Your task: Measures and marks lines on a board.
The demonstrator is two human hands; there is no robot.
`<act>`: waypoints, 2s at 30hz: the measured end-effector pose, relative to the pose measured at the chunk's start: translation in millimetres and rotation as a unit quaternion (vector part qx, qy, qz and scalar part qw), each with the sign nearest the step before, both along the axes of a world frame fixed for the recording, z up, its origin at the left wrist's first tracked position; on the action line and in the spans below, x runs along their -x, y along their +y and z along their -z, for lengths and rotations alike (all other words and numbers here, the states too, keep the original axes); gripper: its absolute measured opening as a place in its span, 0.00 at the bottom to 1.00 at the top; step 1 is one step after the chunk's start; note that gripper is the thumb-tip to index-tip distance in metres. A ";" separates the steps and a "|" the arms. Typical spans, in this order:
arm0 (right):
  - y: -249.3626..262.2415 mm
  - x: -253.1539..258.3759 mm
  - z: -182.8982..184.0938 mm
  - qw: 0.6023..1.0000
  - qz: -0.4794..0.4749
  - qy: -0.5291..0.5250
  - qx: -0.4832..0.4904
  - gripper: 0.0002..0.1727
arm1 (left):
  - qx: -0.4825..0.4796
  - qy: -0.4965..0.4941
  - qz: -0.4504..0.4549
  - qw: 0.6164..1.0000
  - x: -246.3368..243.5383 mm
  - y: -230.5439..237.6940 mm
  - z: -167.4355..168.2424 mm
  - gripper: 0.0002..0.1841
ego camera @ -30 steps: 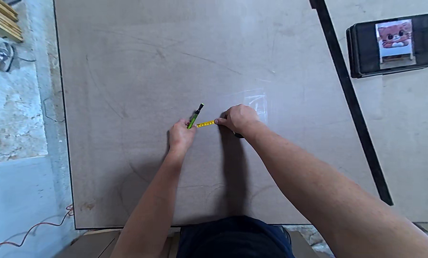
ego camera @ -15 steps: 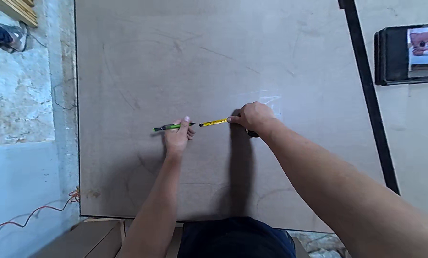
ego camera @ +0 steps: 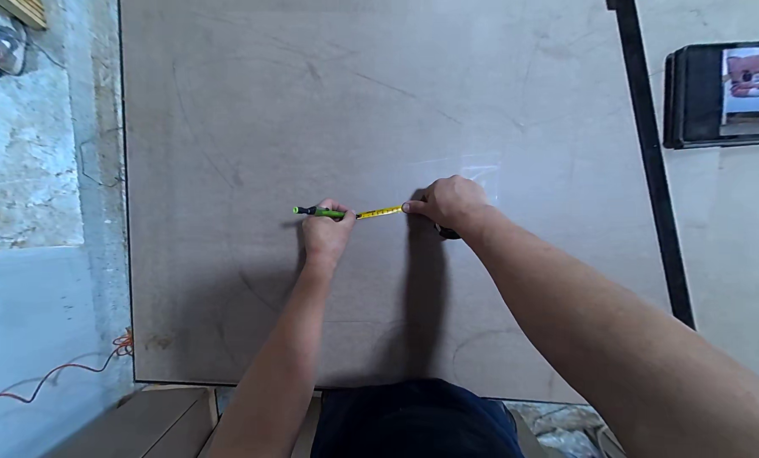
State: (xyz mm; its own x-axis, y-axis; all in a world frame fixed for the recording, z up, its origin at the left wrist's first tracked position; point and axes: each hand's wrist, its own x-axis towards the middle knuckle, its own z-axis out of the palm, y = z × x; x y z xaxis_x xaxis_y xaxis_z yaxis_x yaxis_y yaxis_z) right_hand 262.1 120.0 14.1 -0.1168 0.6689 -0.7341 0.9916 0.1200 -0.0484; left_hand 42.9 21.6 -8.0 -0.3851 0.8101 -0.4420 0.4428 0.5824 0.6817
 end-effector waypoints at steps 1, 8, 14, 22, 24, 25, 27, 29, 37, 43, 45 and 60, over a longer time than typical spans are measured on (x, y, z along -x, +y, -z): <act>-0.2 0.2 -1.4 1.000 0.003 0.000 0.000 0.40 | 0.022 0.018 0.015 0.999 -1.3 4.0 -2.6 0.09; -1.1 -1.0 -0.6 1.000 0.002 0.001 0.001 0.40 | 0.085 0.072 0.075 0.991 -5.5 16.5 -12.9 0.09; -1.5 -0.6 -0.1 1.000 0.001 0.003 -0.004 0.40 | 0.073 0.053 0.069 0.994 -4.1 12.3 -5.5 0.10; -1.5 0.2 -1.2 1.000 0.007 0.001 0.001 0.40 | 0.071 0.050 0.060 0.994 -5.3 11.8 -4.8 0.09; -0.7 0.4 -3.1 1.000 0.008 0.001 -0.001 0.39 | 0.067 0.050 0.058 0.995 -5.4 10.9 -3.0 0.09; -0.5 0.6 -4.5 1.000 0.009 0.002 0.001 0.39 | 0.065 0.051 0.055 0.995 -6.1 10.4 -2.6 0.09; -1.0 0.6 -5.9 1.000 0.011 0.004 0.003 0.40 | 0.060 0.051 0.048 0.996 -7.0 9.1 -1.7 0.09; -1.5 -0.2 -5.7 1.000 0.012 0.007 0.003 0.40 | 0.048 0.036 0.032 0.998 -7.3 7.6 -1.6 0.09; -4.7 -5.4 -6.3 0.999 0.034 0.032 -0.005 0.39 | -0.056 -0.030 -0.067 0.996 -7.7 -43.8 2.9 0.08; 6.7 -79.5 7.2 0.994 0.052 0.082 -0.040 0.38 | -0.110 -0.080 -0.053 0.989 -11.5 -87.7 5.3 0.08; 12.4 -124.9 10.8 0.994 0.051 0.084 -0.052 0.37 | -0.118 -0.087 -0.054 0.988 -14.8 -89.6 5.7 0.09; 49.5 -273.2 7.2 0.999 0.017 0.031 -0.030 0.40 | -0.167 -0.051 0.176 0.969 -180.1 21.3 18.1 0.16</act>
